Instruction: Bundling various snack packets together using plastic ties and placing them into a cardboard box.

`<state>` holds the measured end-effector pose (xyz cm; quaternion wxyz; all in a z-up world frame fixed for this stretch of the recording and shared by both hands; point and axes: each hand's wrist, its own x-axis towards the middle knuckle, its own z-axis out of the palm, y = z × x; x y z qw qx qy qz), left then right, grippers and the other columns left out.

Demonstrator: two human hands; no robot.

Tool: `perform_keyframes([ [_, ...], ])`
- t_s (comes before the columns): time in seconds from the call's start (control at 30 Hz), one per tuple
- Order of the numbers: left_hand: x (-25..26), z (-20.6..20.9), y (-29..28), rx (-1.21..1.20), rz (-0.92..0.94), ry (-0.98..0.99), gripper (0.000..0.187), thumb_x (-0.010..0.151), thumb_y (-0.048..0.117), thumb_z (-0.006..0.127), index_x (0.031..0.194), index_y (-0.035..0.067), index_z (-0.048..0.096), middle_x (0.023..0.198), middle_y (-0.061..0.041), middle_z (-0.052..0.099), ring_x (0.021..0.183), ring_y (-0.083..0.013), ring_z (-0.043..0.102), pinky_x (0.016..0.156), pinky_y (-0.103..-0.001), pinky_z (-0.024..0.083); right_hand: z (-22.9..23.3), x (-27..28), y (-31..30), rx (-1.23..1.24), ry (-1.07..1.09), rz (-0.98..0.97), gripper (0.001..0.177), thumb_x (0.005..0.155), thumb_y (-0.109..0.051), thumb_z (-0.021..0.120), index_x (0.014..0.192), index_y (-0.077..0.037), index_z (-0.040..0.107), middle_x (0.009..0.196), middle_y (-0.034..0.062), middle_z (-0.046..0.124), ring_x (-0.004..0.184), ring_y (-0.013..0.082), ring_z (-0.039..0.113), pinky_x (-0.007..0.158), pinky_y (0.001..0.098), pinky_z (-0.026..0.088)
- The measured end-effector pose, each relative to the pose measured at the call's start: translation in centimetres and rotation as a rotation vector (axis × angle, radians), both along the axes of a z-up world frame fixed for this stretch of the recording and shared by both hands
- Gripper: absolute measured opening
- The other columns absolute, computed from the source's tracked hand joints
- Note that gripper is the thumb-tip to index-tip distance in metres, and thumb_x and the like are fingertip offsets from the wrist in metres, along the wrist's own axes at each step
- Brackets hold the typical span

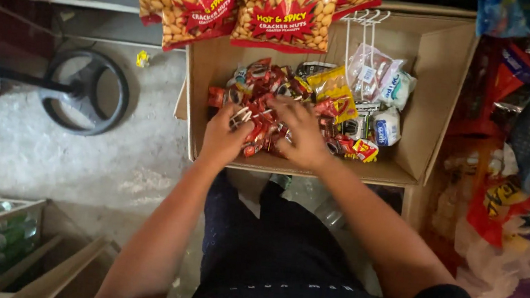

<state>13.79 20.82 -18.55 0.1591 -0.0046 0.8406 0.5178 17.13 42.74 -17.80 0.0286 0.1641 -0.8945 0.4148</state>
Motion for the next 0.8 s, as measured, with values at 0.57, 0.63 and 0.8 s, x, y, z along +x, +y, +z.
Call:
perform_keyframes([
  [0.57, 1.6, 3.5, 2.5, -0.189, 0.082, 0.202, 0.030, 0.088, 0.025, 0.071, 0.110, 0.005, 0.064, 0.090, -0.018, 0.073, 0.082, -0.0369, 0.072, 0.071, -0.048, 0.055, -7.5, -2.6, -4.2, 0.190, 0.012, -0.172, 0.055, 0.087, -0.017, 0.077, 0.139, -0.022, 0.060, 0.145, 0.0190, 0.049, 0.131, 0.0438, 0.050, 0.110, 0.0520, 0.043],
  [0.63, 1.8, 4.8, 2.1, -0.215, 0.092, 0.115, 0.026, 0.088, 0.025, 0.070, 0.104, 0.006, 0.063, 0.086, -0.015, 0.074, 0.077, -0.0337, 0.074, 0.069, -0.046, 0.056, -8.2, -2.9, -3.8, 0.187, -0.056, -0.144, 0.053, 0.091, -0.020, 0.076, 0.141, -0.023, 0.060, 0.146, 0.0215, 0.047, 0.131, 0.0452, 0.050, 0.110, 0.0524, 0.044],
  [0.8, 2.0, 7.0, 0.2, -0.368, 0.056, 0.255, 0.021, 0.087, 0.024, 0.072, 0.101, 0.011, 0.066, 0.084, -0.012, 0.074, 0.073, -0.0333, 0.073, 0.065, -0.046, 0.056, -7.8, -4.2, -3.5, 0.181, -0.419, -0.182, 0.058, 0.094, -0.015, 0.065, 0.149, -0.025, 0.047, 0.157, 0.0224, 0.032, 0.140, 0.0443, 0.039, 0.102, 0.0413, 0.050],
])
